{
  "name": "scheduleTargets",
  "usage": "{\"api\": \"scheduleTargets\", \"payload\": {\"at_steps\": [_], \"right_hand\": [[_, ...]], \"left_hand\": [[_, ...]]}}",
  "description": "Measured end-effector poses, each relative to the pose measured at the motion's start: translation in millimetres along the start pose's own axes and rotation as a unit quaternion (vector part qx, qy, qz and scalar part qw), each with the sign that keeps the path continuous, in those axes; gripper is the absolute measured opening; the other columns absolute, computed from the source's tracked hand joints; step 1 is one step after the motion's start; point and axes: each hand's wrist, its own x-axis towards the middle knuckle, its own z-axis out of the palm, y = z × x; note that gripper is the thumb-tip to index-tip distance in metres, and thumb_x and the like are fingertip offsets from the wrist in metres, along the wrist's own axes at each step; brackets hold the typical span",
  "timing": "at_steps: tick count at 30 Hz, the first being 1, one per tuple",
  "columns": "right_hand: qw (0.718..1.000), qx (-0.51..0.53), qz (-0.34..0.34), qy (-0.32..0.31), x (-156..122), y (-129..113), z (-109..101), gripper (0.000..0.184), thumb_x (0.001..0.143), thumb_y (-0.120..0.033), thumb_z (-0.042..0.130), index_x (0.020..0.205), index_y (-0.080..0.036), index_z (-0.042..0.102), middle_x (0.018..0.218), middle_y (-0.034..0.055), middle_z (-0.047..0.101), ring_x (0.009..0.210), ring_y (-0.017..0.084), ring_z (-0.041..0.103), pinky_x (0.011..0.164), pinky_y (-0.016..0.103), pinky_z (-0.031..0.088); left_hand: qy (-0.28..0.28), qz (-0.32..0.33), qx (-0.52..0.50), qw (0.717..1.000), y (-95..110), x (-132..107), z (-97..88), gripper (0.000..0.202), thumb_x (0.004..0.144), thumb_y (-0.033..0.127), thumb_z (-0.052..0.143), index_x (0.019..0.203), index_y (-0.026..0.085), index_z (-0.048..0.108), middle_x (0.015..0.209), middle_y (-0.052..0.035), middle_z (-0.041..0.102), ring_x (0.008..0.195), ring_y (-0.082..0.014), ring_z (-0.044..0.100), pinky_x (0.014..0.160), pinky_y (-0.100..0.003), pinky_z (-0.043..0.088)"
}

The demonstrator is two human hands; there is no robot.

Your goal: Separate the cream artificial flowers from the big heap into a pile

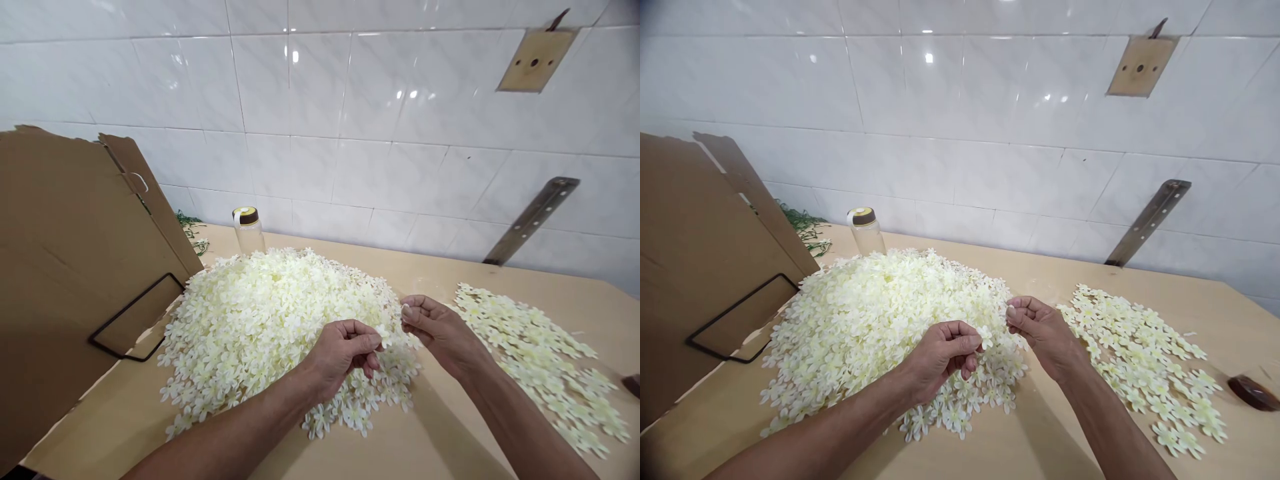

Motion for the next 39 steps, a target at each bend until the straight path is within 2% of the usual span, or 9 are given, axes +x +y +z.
{"api": "scheduleTargets", "payload": {"at_steps": [3, 5, 9, 14, 21, 26, 31, 35, 39], "right_hand": [[0.999, 0.040, 0.022, -0.012, -3.1, 9.7, -5.1, 0.038, 0.063, -0.040, 0.091, 0.090, -0.022, 0.071, 0.071, -0.0016, 0.063, 0.072, 0.014, 0.059, 0.076, 0.031, 0.050], [0.999, 0.044, 0.023, -0.017, -6.0, 11.4, -8.5, 0.037, 0.064, -0.038, 0.091, 0.092, -0.022, 0.071, 0.071, -0.0016, 0.063, 0.072, 0.014, 0.059, 0.076, 0.030, 0.049], [1.000, 0.009, 0.008, -0.021, -10.8, 7.0, -7.0, 0.035, 0.068, -0.040, 0.088, 0.089, -0.020, 0.068, 0.067, -0.0013, 0.061, 0.065, 0.014, 0.056, 0.066, 0.029, 0.046], [1.000, 0.011, -0.001, 0.000, -13.5, 4.9, 5.0, 0.037, 0.071, -0.048, 0.083, 0.074, -0.018, 0.062, 0.067, -0.0035, 0.051, 0.061, 0.011, 0.048, 0.059, 0.026, 0.043], [1.000, 0.012, 0.000, -0.004, -14.0, 6.4, 8.5, 0.036, 0.076, -0.050, 0.079, 0.075, -0.018, 0.062, 0.072, -0.0039, 0.045, 0.058, 0.008, 0.041, 0.053, 0.024, 0.041], [1.000, -0.005, -0.006, -0.028, -12.9, 7.7, 9.0, 0.033, 0.077, -0.048, 0.079, 0.076, -0.018, 0.064, 0.073, -0.0029, 0.046, 0.061, 0.009, 0.042, 0.054, 0.023, 0.042], [0.999, -0.013, -0.003, -0.042, -15.2, 6.4, 11.0, 0.032, 0.076, -0.045, 0.080, 0.086, -0.018, 0.066, 0.069, -0.0028, 0.050, 0.061, 0.010, 0.045, 0.052, 0.023, 0.041], [0.995, -0.054, -0.036, -0.071, -20.6, 4.3, 15.6, 0.030, 0.080, -0.044, 0.077, 0.091, -0.019, 0.067, 0.061, -0.0042, 0.050, 0.059, 0.011, 0.046, 0.053, 0.023, 0.042], [0.991, -0.089, -0.051, -0.087, -23.9, 4.4, 21.9, 0.028, 0.083, -0.043, 0.075, 0.092, -0.018, 0.067, 0.064, -0.0024, 0.056, 0.061, 0.012, 0.050, 0.055, 0.025, 0.045]], "left_hand": [[0.000, -0.002, -0.003, 1.000, 0.8, 0.3, 0.1, 0.024, 0.069, 0.029, 0.082, 0.075, 0.011, 0.067, 0.055, -0.0031, 0.062, 0.049, -0.0108, 0.055, 0.048, -0.022, 0.044], [-0.005, -0.004, -0.002, 1.000, 0.3, 0.8, -0.4, 0.022, 0.069, 0.028, 0.082, 0.074, 0.011, 0.067, 0.055, -0.0032, 0.062, 0.048, -0.0110, 0.055, 0.047, -0.022, 0.044], [-0.011, -0.004, 0.005, 1.000, -2.0, 1.3, -2.3, 0.020, 0.072, 0.027, 0.080, 0.076, 0.011, 0.068, 0.057, -0.0033, 0.062, 0.049, -0.0106, 0.055, 0.047, -0.022, 0.044], [-0.003, -0.005, 0.005, 1.000, 0.8, 0.2, -1.6, 0.021, 0.072, 0.027, 0.082, 0.077, 0.011, 0.068, 0.064, -0.0031, 0.064, 0.052, -0.0095, 0.056, 0.049, -0.021, 0.043], [0.005, -0.005, 0.012, 1.000, 6.7, 0.0, -0.5, 0.026, 0.068, 0.029, 0.085, 0.076, 0.011, 0.068, 0.071, -0.0037, 0.066, 0.051, -0.0083, 0.056, 0.047, -0.020, 0.042], [0.001, 0.002, 0.007, 1.000, 7.5, 0.9, -2.2, 0.024, 0.070, 0.027, 0.084, 0.077, 0.011, 0.069, 0.073, -0.0034, 0.066, 0.054, -0.0080, 0.056, 0.048, -0.019, 0.042], [0.026, 0.010, -0.003, 1.000, 9.5, 1.6, -0.3, 0.023, 0.071, 0.028, 0.083, 0.078, 0.012, 0.067, 0.060, -0.0007, 0.062, 0.053, -0.0091, 0.056, 0.052, -0.020, 0.045], [0.027, 0.004, -0.010, 1.000, 8.2, 1.8, 0.1, 0.025, 0.072, 0.028, 0.083, 0.082, 0.012, 0.067, 0.064, -0.0038, 0.067, 0.060, -0.0111, 0.062, 0.058, -0.021, 0.049], [0.025, -0.008, -0.013, 1.000, 5.5, 2.3, -0.7, 0.025, 0.074, 0.027, 0.082, 0.085, 0.011, 0.067, 0.068, -0.0068, 0.070, 0.061, -0.0113, 0.064, 0.061, -0.020, 0.049]]}}
